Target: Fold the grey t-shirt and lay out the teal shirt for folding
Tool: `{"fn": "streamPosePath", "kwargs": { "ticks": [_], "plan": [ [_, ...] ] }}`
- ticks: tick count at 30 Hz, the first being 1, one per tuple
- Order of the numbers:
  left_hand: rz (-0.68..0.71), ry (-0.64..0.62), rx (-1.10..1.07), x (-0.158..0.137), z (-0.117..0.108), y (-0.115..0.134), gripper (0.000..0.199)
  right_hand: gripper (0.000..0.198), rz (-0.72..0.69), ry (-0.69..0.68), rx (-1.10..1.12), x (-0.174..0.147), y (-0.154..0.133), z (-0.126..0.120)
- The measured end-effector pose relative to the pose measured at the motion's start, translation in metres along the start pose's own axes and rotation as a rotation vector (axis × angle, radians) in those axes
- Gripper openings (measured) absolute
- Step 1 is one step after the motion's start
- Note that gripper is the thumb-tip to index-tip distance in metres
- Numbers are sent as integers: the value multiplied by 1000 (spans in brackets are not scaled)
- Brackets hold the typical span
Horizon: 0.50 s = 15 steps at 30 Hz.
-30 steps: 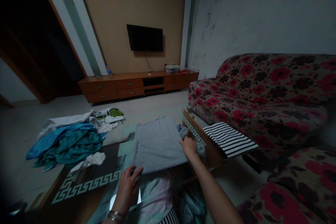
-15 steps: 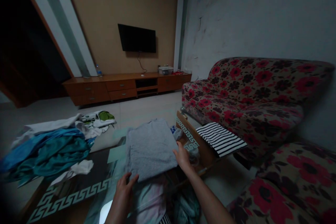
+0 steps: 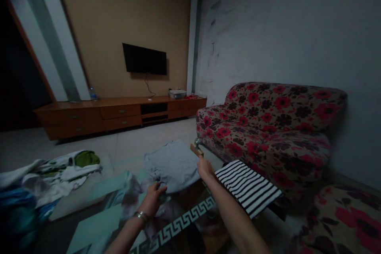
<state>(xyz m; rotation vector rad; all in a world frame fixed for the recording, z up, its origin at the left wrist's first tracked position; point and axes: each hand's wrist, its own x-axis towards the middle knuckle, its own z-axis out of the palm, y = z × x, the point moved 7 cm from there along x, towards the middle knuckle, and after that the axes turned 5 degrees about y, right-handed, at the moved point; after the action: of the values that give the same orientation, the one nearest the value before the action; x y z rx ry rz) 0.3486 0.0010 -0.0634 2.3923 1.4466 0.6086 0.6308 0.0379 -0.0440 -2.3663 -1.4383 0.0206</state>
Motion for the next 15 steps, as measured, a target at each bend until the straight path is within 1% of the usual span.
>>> {"fn": "streamPosePath", "kwargs": {
  "ticks": [4, 8, 11, 13, 15],
  "plan": [
    [43, -98, 25, 68, 25, 8, 62, 33, 66, 38, -63, 51, 21, 0],
    [77, -155, -68, 123, 45, 17, 67, 31, 173, 61, -146, 82, 52, 4],
    [93, -202, -158, 149, 60, 23, 66, 35, 243, 77, -193, 100, 72, 6],
    [99, -227, -219, 157, 69, 26, 67, 35, 275, 83, -212, 111, 84, 7],
    [104, -250, -266, 159, 79, 31, 68, 34, 294, 79, -219, 121, 94, 8]
  ]
}}
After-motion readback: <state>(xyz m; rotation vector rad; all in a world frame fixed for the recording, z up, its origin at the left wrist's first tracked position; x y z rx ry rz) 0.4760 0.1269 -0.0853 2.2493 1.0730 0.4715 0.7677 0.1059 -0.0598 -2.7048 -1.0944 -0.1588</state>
